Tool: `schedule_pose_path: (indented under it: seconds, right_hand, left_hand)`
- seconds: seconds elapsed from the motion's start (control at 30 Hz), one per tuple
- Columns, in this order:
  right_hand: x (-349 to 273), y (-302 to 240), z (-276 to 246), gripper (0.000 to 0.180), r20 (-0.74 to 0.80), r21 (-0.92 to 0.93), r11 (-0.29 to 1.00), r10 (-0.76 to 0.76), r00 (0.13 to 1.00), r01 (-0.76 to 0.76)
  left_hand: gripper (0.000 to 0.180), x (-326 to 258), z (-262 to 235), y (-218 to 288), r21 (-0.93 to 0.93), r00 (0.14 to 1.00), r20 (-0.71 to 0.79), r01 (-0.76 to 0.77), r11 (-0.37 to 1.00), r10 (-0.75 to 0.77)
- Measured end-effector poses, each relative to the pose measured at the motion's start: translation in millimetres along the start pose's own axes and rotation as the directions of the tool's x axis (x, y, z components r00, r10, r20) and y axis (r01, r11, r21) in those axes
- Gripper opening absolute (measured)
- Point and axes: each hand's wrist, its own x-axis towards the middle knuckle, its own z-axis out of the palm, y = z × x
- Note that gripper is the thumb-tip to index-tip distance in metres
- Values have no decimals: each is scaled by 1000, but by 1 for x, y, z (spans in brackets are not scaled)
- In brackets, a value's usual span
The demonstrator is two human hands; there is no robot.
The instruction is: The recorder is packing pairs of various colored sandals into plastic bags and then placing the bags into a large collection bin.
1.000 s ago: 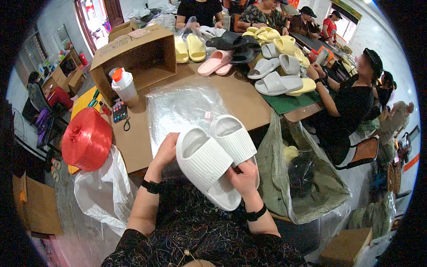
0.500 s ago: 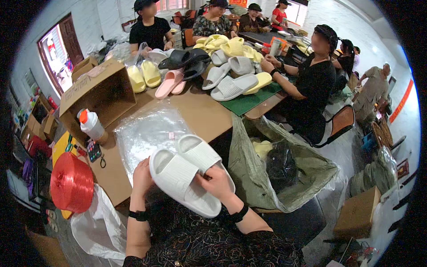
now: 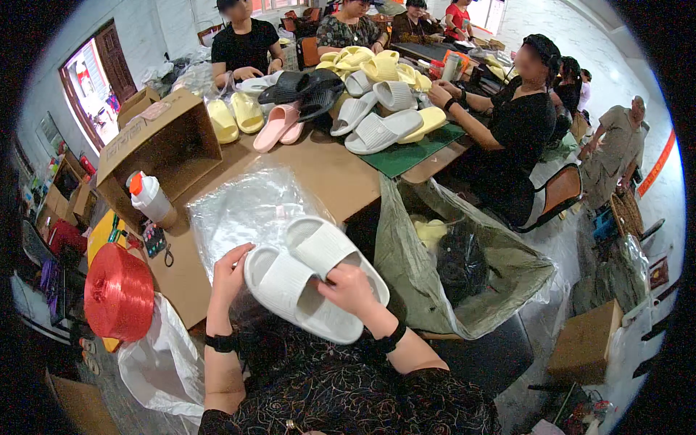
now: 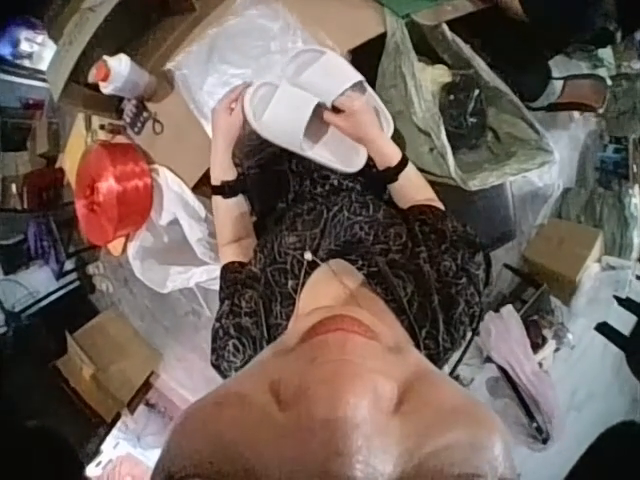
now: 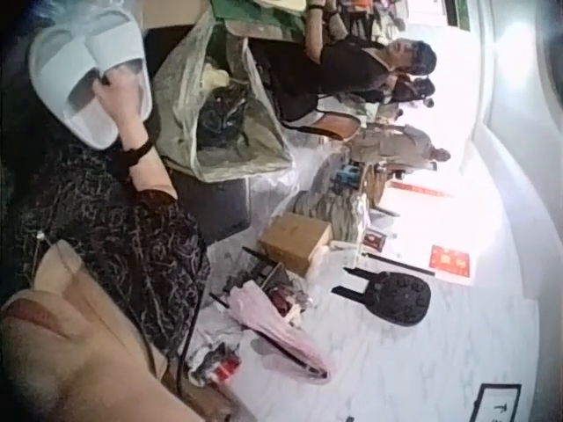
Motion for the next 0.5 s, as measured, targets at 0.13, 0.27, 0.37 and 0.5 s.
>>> schedule_pose_path:
  seconds: [0.13, 0.27, 0.37, 0.5]
  right_hand:
    - [5, -4, 2, 20, -29, -62, 997, 38, 999, -40]
    - [1, -6, -7, 21, 40, 13, 999, -35, 999, 35]
    - [0, 1, -8, 24, 129, 48, 994, -99, 987, 94]
    - [-1, 4, -3, 26, 143, 1, 1000, 1, 990, -1]
  left_hand:
    - [26, -4, 5, 10, 64, 994, -84, -62, 996, 67]
    - [26, 5, 9, -1, -3, 980, -197, 6, 1000, -6]
    - [27, 7, 5, 6, -29, 978, -199, 52, 998, -57]
    - [28, -4, 4, 24, 270, 973, -146, -133, 954, 177]
